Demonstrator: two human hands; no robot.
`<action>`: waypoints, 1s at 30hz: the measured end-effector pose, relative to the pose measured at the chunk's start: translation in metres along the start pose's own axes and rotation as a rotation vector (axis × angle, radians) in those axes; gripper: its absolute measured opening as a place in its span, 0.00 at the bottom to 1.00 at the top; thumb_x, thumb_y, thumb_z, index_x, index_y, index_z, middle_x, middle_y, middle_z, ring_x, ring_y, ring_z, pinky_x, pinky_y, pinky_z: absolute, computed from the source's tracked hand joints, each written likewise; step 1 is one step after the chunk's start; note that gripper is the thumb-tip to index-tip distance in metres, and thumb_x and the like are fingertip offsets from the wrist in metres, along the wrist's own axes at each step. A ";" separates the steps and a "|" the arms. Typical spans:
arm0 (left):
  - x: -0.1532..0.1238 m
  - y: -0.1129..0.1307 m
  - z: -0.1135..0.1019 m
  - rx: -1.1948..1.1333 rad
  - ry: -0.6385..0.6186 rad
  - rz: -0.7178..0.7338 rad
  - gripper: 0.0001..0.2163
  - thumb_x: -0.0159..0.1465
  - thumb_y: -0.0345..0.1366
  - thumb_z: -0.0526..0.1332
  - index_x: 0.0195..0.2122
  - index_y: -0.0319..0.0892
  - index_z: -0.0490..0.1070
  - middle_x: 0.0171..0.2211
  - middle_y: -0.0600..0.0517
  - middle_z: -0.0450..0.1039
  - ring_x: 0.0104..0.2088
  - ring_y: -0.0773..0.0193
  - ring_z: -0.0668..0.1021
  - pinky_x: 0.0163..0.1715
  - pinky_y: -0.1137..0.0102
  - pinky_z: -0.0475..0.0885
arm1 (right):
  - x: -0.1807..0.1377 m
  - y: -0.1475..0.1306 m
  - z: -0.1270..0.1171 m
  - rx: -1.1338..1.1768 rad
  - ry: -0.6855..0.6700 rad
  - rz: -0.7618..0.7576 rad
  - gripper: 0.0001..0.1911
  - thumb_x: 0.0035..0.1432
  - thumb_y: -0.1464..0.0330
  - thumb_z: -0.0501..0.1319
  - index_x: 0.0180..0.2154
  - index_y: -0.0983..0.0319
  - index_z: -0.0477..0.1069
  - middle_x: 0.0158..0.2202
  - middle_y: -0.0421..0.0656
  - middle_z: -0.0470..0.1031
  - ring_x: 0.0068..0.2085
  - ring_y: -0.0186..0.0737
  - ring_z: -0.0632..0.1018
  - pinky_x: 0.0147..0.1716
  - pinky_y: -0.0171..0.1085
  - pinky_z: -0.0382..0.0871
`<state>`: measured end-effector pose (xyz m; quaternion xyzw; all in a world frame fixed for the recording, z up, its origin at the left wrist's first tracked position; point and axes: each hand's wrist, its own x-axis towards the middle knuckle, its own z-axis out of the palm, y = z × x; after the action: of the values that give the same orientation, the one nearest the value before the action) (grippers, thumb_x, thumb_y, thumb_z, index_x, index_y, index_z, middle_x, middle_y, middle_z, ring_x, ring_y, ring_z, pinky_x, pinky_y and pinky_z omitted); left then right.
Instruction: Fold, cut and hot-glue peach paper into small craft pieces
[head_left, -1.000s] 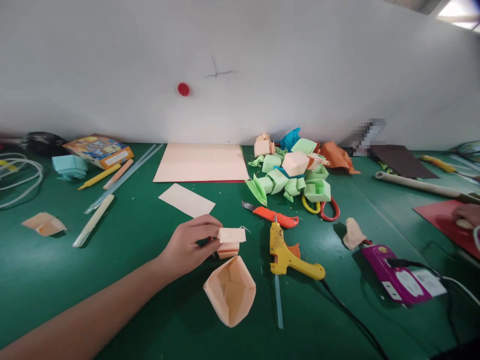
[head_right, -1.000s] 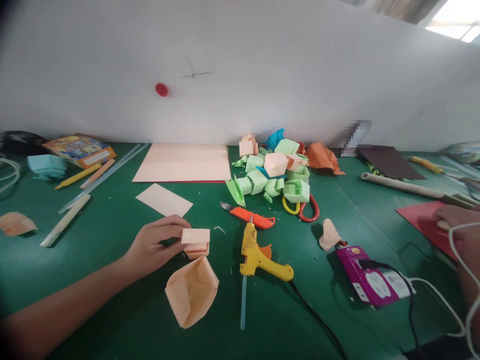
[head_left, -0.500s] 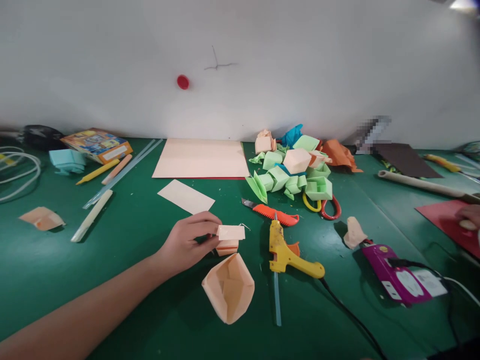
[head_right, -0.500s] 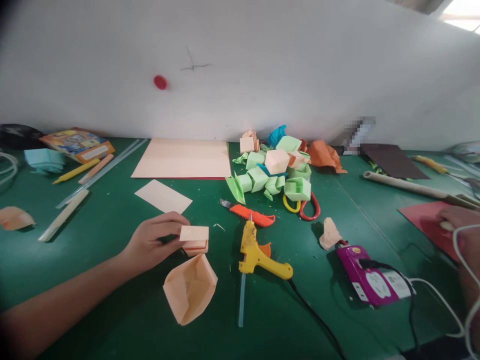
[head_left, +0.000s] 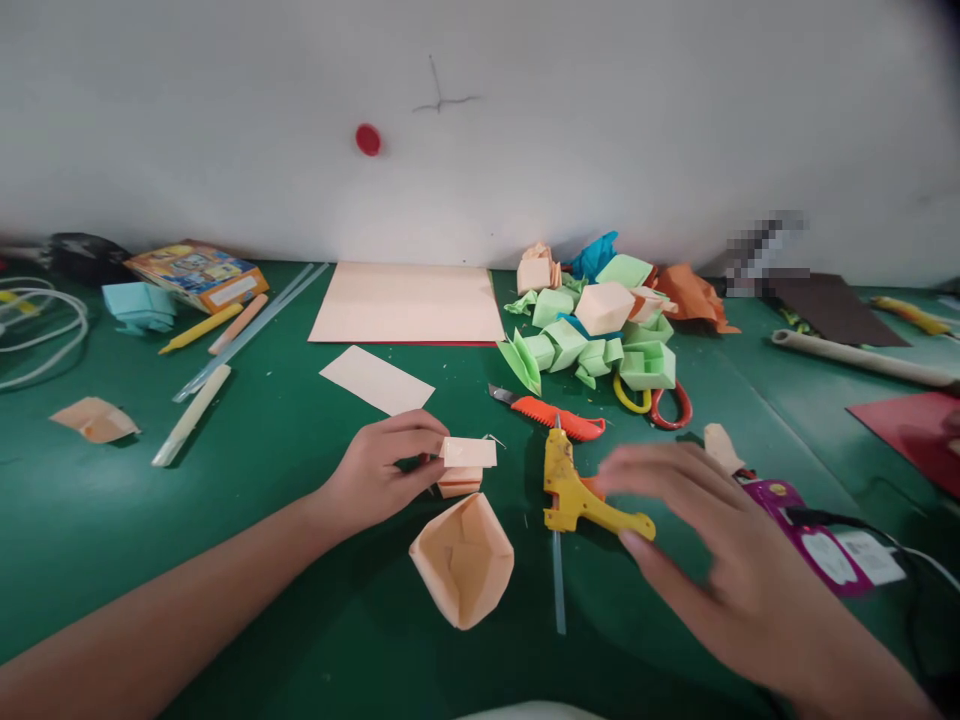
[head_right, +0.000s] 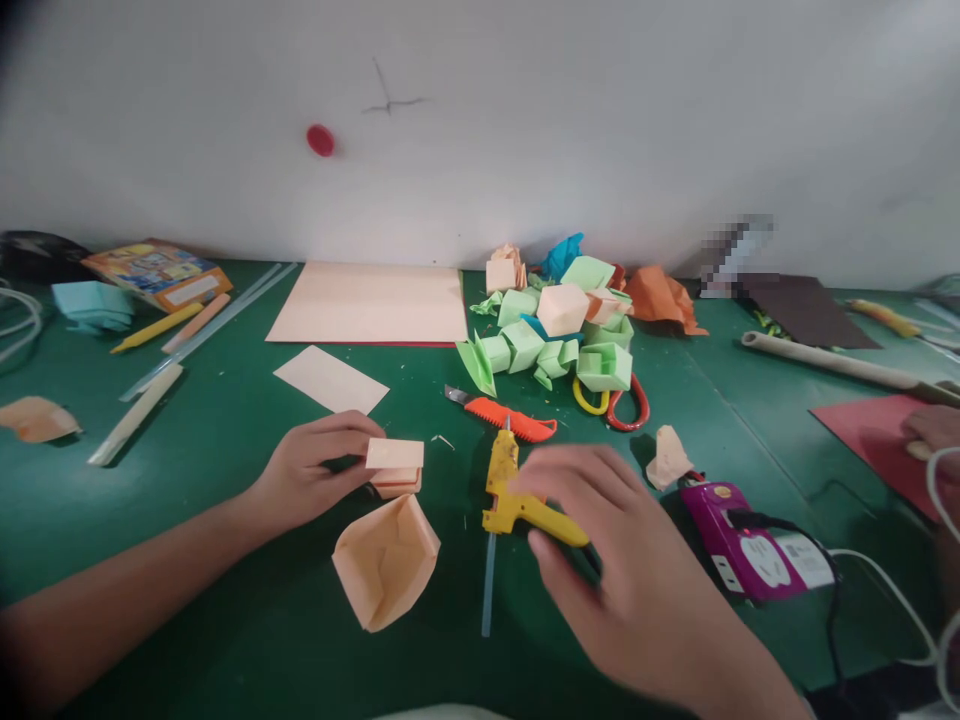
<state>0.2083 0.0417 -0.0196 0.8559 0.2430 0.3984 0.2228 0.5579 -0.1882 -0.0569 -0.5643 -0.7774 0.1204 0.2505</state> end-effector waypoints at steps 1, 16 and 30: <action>0.000 0.000 0.000 0.005 0.001 0.000 0.05 0.65 0.27 0.63 0.32 0.41 0.74 0.36 0.48 0.77 0.32 0.66 0.80 0.31 0.75 0.73 | 0.037 -0.004 -0.007 -0.087 -0.057 0.030 0.23 0.65 0.69 0.62 0.60 0.51 0.67 0.58 0.47 0.72 0.59 0.58 0.72 0.62 0.59 0.64; 0.003 0.001 0.000 0.027 -0.011 -0.015 0.04 0.65 0.28 0.63 0.32 0.39 0.75 0.35 0.49 0.78 0.30 0.68 0.79 0.27 0.77 0.71 | 0.111 -0.022 -0.001 -0.051 0.022 0.390 0.19 0.56 0.70 0.57 0.51 0.58 0.65 0.49 0.48 0.72 0.41 0.48 0.76 0.34 0.42 0.71; 0.003 0.002 -0.001 0.006 -0.024 -0.082 0.04 0.64 0.28 0.63 0.32 0.39 0.75 0.34 0.49 0.77 0.29 0.69 0.77 0.27 0.77 0.70 | 0.147 -0.022 -0.012 1.212 -0.042 0.244 0.22 0.67 0.49 0.58 0.45 0.60 0.74 0.39 0.47 0.75 0.20 0.32 0.68 0.14 0.33 0.60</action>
<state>0.2100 0.0416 -0.0162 0.8505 0.2765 0.3781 0.2393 0.5111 -0.0590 0.0010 -0.4039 -0.5053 0.5794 0.4958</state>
